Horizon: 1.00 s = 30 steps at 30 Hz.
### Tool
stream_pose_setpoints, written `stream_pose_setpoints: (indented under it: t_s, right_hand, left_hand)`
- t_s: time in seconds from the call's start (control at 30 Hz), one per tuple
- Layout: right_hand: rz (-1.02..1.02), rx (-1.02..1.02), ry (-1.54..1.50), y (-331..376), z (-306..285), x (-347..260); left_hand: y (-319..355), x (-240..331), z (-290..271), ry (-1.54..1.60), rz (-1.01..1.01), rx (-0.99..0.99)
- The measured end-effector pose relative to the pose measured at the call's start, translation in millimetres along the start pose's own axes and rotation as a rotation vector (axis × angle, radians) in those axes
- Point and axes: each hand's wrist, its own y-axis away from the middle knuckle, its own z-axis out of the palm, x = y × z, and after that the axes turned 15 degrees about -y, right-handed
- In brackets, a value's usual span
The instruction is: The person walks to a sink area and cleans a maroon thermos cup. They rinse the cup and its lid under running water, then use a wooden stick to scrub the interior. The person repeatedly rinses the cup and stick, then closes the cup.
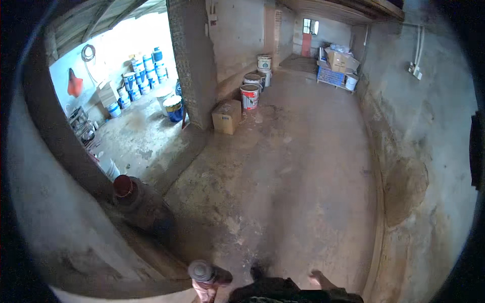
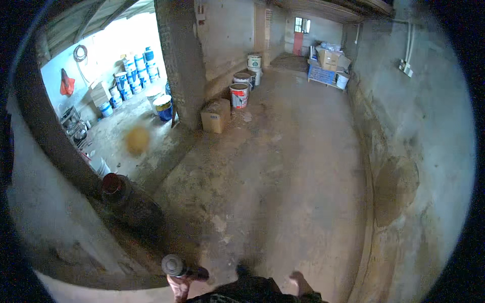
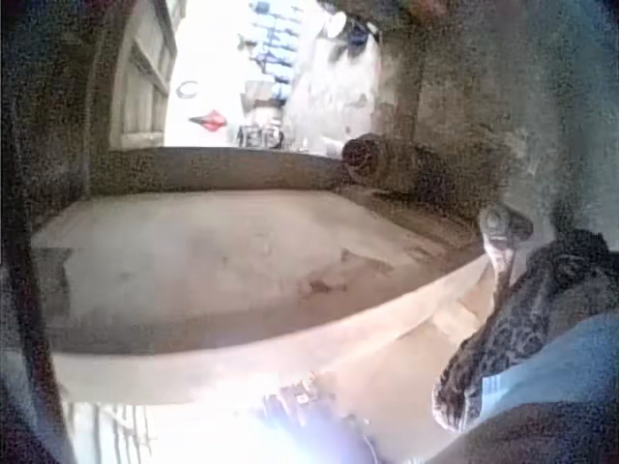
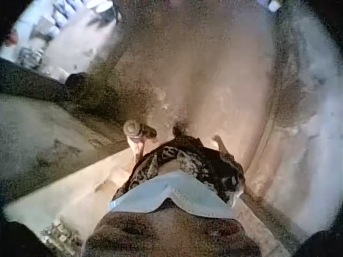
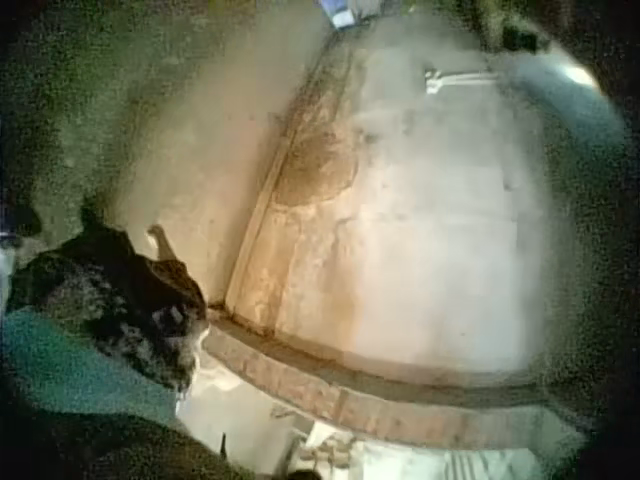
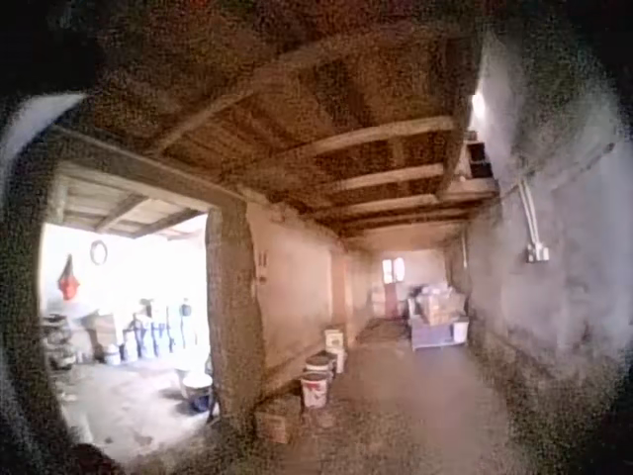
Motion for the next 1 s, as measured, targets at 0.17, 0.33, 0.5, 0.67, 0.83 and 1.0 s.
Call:
stream_pose_setpoints:
  t_s: [0.17, 0.33, 0.5, 0.67, 0.83, 1.0]
  right_hand:
    - [-0.352, 0.103, -0.311, -192, -157, -372]
    - [-0.501, -0.148, -0.208, -344, -196, -565]
    - [-0.247, -0.375, -0.271, -443, -174, -570]
    - [0.109, -0.385, -0.276, -459, -211, -543]
    - [0.439, -0.216, -0.372, -545, -254, -568]
    - [0.328, -0.202, -0.220, -735, -312, -665]
  left_hand:
    - [-104, -44, -34, -0.467, -0.143, 0.142]
    - [-245, -41, -40, -0.409, -0.181, 0.256]
    - [-415, -38, -58, -0.236, -0.108, 0.284]
    - [-589, -2, -68, -0.183, 0.009, 0.281]
    - [-767, 7, -55, -0.128, 0.055, 0.191]
    - [-902, 12, -68, -0.123, -0.004, 0.275]
